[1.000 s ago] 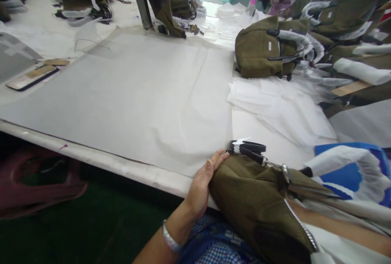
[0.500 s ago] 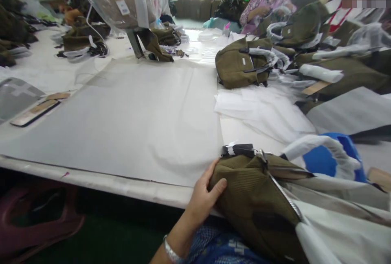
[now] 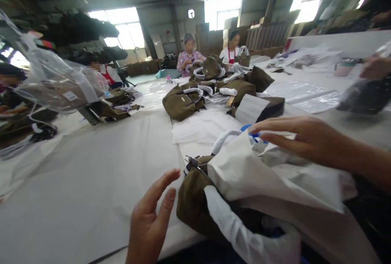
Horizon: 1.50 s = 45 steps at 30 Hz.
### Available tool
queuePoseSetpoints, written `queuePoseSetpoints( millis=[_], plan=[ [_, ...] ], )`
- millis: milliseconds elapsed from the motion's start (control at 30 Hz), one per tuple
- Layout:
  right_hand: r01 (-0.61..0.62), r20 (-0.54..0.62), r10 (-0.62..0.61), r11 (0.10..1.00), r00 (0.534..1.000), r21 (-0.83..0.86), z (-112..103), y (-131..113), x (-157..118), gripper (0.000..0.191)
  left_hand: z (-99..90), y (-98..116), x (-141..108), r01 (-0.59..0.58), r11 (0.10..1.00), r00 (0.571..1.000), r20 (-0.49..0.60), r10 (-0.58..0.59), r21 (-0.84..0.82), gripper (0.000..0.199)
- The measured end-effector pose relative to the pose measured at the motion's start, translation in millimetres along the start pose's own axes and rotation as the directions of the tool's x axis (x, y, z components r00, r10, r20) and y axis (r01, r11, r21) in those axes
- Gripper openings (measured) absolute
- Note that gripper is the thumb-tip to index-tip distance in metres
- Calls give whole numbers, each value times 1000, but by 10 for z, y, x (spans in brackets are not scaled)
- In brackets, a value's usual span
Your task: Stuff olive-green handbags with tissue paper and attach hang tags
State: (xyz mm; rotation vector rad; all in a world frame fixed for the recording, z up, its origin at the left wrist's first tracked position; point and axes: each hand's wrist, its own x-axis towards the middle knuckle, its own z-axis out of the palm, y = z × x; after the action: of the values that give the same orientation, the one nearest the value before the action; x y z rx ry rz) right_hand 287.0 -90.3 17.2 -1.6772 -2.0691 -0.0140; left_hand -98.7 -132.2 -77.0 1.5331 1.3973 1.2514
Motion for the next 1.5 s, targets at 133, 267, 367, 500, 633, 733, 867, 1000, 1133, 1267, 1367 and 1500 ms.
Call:
queuePoseSetpoints(
  millis=[133, 267, 367, 500, 633, 733, 867, 1000, 1133, 1267, 1367, 1500],
  plan=[
    [-275, -24, 274, 961, 961, -28, -176, 657, -710, 87, 250, 773, 611, -304, 952, 804, 524, 280, -41, 59],
    [-529, 320, 449, 815, 834, 235, 165, 894, -1390, 86, 845, 1265, 1023, -471, 875, 299, 914, 274, -108, 103],
    [-505, 323, 403, 783, 856, 363, 475, 775, -1542, 82, 1247, 1428, 946, -605, 782, 61, 971, 232, -149, 126],
    [-432, -21, 449, 872, 893, 231, 743, 769, -1440, 90, 1503, 1339, 618, -728, 682, 115, 968, 225, -72, 130],
    [-469, -167, 476, 880, 864, 82, 880, 969, -1364, 87, 1548, 1036, 390, -829, 559, 251, 888, 384, -7, 126],
    [-450, -134, 456, 890, 880, 70, 904, 1056, -1347, 84, 1535, 890, 281, -904, 426, 285, 811, 511, 50, 109],
    [-400, -29, 406, 907, 913, 132, 782, 1003, -1327, 63, 1509, 890, 196, -954, 279, 261, 753, 604, 107, 86],
    [-324, -33, 370, 849, 928, 418, 488, 711, -1314, 41, 1549, 930, 166, -952, 276, 284, 723, 630, 134, 91],
    [-224, 140, 216, 435, 966, 872, 167, 212, -1273, 48, 1690, 851, 121, -962, 267, 217, 752, 623, 57, 115],
    [-190, 196, -84, 74, 977, 979, 68, -10, -1230, 57, 1718, 728, 119, -928, 351, 332, 708, 623, 126, 90],
    [-159, 109, 182, 294, 977, 943, 213, 145, -1275, 49, 1577, 737, 165, -867, 479, 437, 670, 600, 136, 81],
    [-157, 4, 241, 618, 971, 770, 536, 313, -1468, 33, 1337, 845, 202, -715, 688, 602, 607, 518, 122, 80]
  ],
)
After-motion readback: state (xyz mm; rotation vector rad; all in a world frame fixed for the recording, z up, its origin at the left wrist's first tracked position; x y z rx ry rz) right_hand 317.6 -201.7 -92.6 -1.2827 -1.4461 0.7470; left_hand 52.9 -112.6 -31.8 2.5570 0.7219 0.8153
